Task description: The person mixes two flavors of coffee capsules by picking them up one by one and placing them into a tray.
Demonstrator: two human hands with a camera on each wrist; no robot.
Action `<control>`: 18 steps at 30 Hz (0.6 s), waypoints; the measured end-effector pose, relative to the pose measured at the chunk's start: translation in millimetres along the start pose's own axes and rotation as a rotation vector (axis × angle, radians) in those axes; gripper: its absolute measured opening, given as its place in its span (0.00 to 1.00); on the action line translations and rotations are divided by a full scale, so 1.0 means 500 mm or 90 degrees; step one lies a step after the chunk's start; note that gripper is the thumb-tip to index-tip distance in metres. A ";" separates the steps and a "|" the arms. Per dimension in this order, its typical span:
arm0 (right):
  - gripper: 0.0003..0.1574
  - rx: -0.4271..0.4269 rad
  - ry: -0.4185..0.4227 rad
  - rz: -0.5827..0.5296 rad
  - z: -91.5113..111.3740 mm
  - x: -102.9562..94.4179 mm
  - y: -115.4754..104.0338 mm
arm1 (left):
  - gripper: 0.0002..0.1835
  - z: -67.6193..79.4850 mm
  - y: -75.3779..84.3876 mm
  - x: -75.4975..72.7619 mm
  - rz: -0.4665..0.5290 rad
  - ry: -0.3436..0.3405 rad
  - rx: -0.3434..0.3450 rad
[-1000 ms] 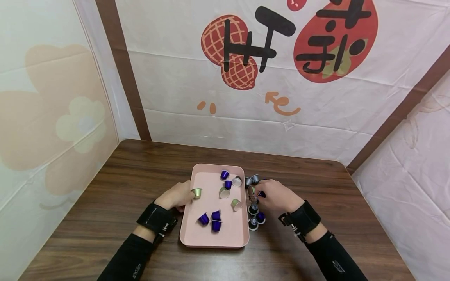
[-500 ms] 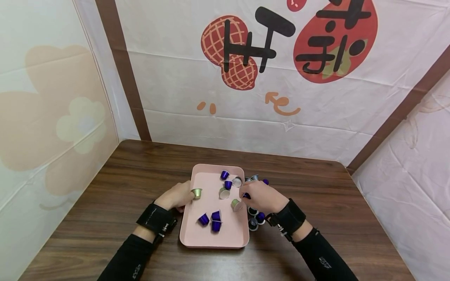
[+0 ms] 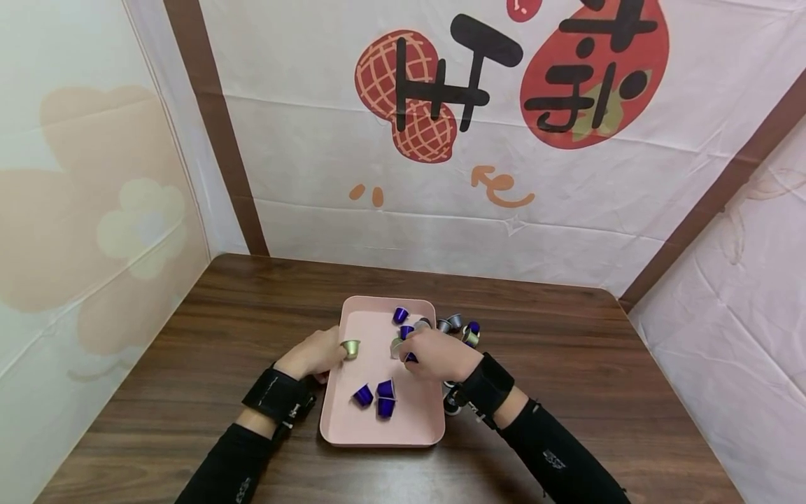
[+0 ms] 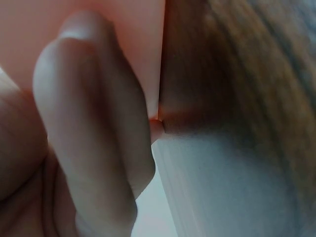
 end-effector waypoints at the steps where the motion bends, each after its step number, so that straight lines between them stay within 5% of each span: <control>1: 0.07 -0.004 0.000 0.004 -0.004 0.001 -0.003 | 0.14 0.000 0.000 0.000 0.000 0.000 0.000; 10: 0.05 0.000 -0.012 0.024 -0.029 0.013 -0.013 | 0.05 -0.006 -0.001 0.004 -0.007 0.010 0.013; 18: 0.09 0.033 -0.029 0.008 -0.033 0.017 -0.009 | 0.08 -0.008 -0.006 0.003 -0.012 0.015 0.005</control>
Point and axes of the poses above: each hand's wrist, its own z-axis away from the middle knuckle, its own x-axis out of the palm, y = z × x, the point moved 7 cm from there along -z, towards the middle knuckle
